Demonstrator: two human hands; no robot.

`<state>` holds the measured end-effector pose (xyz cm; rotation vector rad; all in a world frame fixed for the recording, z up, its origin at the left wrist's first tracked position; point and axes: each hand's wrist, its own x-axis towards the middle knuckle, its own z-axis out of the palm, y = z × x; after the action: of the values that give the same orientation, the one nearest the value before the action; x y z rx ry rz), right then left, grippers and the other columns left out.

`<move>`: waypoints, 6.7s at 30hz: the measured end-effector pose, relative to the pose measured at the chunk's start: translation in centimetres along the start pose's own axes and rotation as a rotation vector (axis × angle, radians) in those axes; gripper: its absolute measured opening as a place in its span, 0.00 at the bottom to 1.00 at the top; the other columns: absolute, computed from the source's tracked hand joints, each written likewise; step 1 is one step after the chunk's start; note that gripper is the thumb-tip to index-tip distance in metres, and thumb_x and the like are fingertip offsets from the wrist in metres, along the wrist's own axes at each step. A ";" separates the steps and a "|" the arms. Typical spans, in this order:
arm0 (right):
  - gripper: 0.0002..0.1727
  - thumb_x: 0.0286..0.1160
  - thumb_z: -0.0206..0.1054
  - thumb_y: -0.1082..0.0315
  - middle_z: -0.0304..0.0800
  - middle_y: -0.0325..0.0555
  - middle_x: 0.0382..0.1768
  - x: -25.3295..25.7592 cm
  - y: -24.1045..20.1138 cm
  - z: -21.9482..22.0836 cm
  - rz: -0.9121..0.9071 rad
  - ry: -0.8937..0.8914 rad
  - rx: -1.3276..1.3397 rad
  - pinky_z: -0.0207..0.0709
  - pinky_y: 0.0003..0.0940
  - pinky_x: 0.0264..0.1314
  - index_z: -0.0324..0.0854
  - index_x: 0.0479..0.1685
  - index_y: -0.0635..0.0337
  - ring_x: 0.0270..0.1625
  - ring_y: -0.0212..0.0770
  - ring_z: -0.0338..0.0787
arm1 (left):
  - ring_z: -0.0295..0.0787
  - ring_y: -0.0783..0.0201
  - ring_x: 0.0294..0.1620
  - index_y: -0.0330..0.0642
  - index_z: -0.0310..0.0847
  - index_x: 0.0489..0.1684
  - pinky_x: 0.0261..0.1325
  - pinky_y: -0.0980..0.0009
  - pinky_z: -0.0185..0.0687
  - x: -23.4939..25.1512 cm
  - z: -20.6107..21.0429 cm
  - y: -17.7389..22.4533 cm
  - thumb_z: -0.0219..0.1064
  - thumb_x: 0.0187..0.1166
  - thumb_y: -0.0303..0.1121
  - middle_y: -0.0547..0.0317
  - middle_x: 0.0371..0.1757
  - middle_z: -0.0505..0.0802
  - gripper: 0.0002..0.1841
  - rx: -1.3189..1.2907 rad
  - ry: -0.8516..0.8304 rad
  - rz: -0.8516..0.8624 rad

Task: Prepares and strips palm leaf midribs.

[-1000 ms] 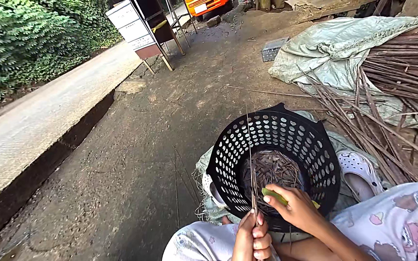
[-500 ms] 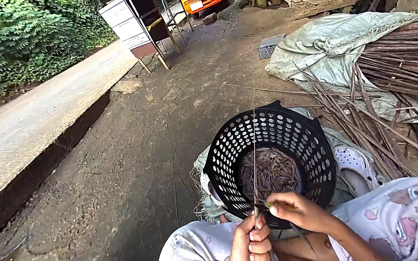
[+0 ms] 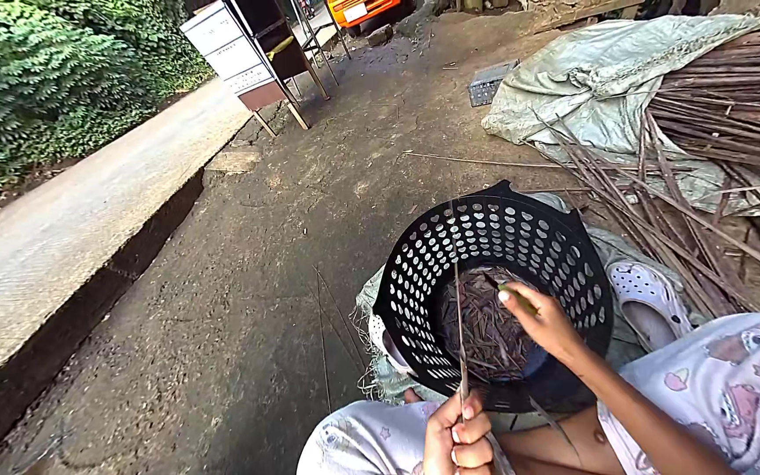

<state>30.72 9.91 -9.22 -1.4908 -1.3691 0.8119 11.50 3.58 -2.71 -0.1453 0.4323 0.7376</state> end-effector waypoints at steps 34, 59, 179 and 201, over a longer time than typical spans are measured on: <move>0.12 0.80 0.58 0.76 0.75 0.24 0.21 0.1 -3.8 -0.3 0.248 -0.416 0.571 0.62 0.11 0.24 0.79 0.55 0.74 0.19 0.13 0.68 | 0.74 0.82 0.06 0.47 0.77 0.15 0.10 0.89 0.66 0.1 -0.4 0.0 0.39 0.88 0.31 0.73 0.10 0.78 0.26 -0.012 -0.076 -0.128; 0.09 0.71 0.65 0.77 0.82 0.66 0.26 -1.3 -5.6 -1.1 0.036 -0.825 -0.162 0.69 0.56 0.43 0.81 0.32 0.80 0.35 0.60 0.82 | 0.73 0.82 0.05 0.50 0.73 0.11 0.09 0.89 0.64 0.1 -0.1 -0.6 0.34 0.87 0.29 0.73 0.08 0.77 0.28 0.073 0.014 -0.082; 0.08 0.68 0.67 0.79 0.88 0.73 0.32 -1.0 -4.4 2.0 0.056 -0.418 -0.346 0.74 0.64 0.46 0.86 0.35 0.81 0.42 0.72 0.90 | 0.61 0.89 0.05 0.45 0.66 0.32 0.11 0.93 0.58 2.2 1.5 -2.3 0.30 0.94 0.25 0.80 0.10 0.69 0.20 0.672 0.478 0.308; 0.06 0.58 0.72 0.80 0.85 0.67 0.21 -3.1 -4.9 2.3 -0.223 -0.402 -0.219 0.76 0.60 0.32 0.83 0.21 0.77 0.29 0.67 0.89 | 0.73 0.85 0.06 0.53 0.69 0.18 0.11 0.91 0.64 1.5 0.2 -0.3 0.24 0.91 0.33 0.77 0.08 0.76 0.29 0.169 0.131 0.140</move>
<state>26.30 7.07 -5.83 -1.3480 -1.9388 0.8697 12.74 4.32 -3.17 -0.0043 0.6319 0.8280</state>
